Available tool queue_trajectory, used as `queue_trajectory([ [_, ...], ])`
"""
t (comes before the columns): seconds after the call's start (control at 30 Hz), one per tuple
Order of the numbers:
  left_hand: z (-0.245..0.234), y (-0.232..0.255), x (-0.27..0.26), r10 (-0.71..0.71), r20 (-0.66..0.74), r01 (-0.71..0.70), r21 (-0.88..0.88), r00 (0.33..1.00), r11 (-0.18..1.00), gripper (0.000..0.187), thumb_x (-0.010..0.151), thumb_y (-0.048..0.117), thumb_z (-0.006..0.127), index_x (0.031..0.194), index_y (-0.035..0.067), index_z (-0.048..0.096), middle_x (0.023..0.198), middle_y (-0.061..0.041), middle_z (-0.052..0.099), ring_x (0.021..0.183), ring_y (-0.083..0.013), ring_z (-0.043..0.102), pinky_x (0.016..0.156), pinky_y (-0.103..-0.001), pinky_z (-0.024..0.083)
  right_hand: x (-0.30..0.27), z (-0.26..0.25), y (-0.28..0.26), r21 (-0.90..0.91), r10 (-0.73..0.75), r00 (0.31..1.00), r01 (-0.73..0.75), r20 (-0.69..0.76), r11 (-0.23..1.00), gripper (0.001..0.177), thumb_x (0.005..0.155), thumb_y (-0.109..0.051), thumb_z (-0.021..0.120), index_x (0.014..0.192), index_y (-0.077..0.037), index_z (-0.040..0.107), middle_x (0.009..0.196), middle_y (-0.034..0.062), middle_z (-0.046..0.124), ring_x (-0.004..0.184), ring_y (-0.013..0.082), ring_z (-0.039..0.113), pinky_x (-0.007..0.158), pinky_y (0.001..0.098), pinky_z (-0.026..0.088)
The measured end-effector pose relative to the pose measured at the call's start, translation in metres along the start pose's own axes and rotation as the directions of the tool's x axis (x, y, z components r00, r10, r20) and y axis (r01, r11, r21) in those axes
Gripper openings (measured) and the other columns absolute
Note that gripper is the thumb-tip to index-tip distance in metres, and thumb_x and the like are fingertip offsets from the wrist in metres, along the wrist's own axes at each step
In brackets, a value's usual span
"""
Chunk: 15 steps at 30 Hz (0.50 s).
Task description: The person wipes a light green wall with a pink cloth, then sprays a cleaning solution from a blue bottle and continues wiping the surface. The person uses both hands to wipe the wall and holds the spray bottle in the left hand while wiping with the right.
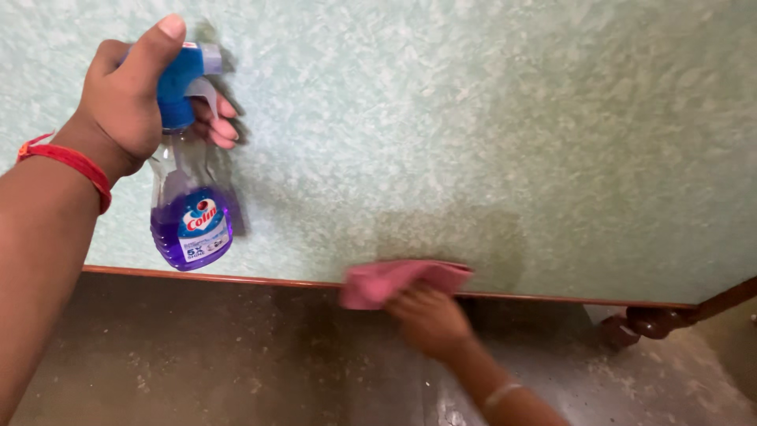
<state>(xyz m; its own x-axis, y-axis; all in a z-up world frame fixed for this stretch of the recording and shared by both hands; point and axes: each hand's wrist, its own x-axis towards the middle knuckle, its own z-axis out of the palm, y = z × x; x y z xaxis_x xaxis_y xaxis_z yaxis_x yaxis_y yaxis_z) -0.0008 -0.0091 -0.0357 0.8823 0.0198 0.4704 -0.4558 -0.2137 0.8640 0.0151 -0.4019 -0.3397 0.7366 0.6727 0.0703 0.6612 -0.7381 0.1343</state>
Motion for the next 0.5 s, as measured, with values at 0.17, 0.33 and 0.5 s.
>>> queue_trajectory([
  [0.17, 0.001, -0.002, 0.002, 0.023, 0.016, -0.022, -0.045, 1.000, 0.999, 0.080, 0.101, 0.062, 0.052, 0.103, -0.018, 0.057, 0.089, -0.030, 0.067, 0.075, -0.0406, 0.073, 0.068, -0.051, 0.065, -0.118, 0.001, 0.093, -0.404, 0.350, 0.912, -0.244, 0.214, 0.882, 0.038, 0.096, -0.028, 0.049, 0.133, -0.017, 0.055, 0.166, 0.0024, 0.029, 0.137, 0.0268, 0.046, 0.119, 0.0501, 0.027],
  [0.33, 0.002, -0.002, 0.001, 0.046, 0.014, -0.046, -0.018, 0.999, 0.999, 0.079, 0.104, 0.059, 0.049, 0.107, -0.019, 0.057, 0.090, -0.031, 0.066, 0.075, -0.0417, 0.072, 0.068, -0.052, 0.063, -0.178, -0.006, 0.118, -0.310, 0.590, 0.807, -0.560, 0.004, 0.768, 0.088, 0.086, -0.020, 0.050, 0.166, -0.029, 0.014, 0.170, -0.0052, 0.010, 0.151, 0.0188, 0.025, 0.120, 0.0433, 0.024],
  [0.5, 0.003, -0.004, 0.000, 0.061, 0.003, -0.061, -0.047, 0.998, 0.997, 0.076, 0.106, 0.055, 0.049, 0.108, -0.021, 0.056, 0.091, -0.032, 0.066, 0.075, -0.0426, 0.072, 0.069, -0.053, 0.064, -0.155, 0.013, 0.094, -0.172, 0.460, 0.837, -0.520, -0.296, 0.837, 0.092, 0.075, -0.020, 0.055, 0.160, -0.015, 0.021, 0.166, 0.0113, 0.016, 0.149, 0.0320, 0.024, 0.118, 0.0522, 0.022],
])
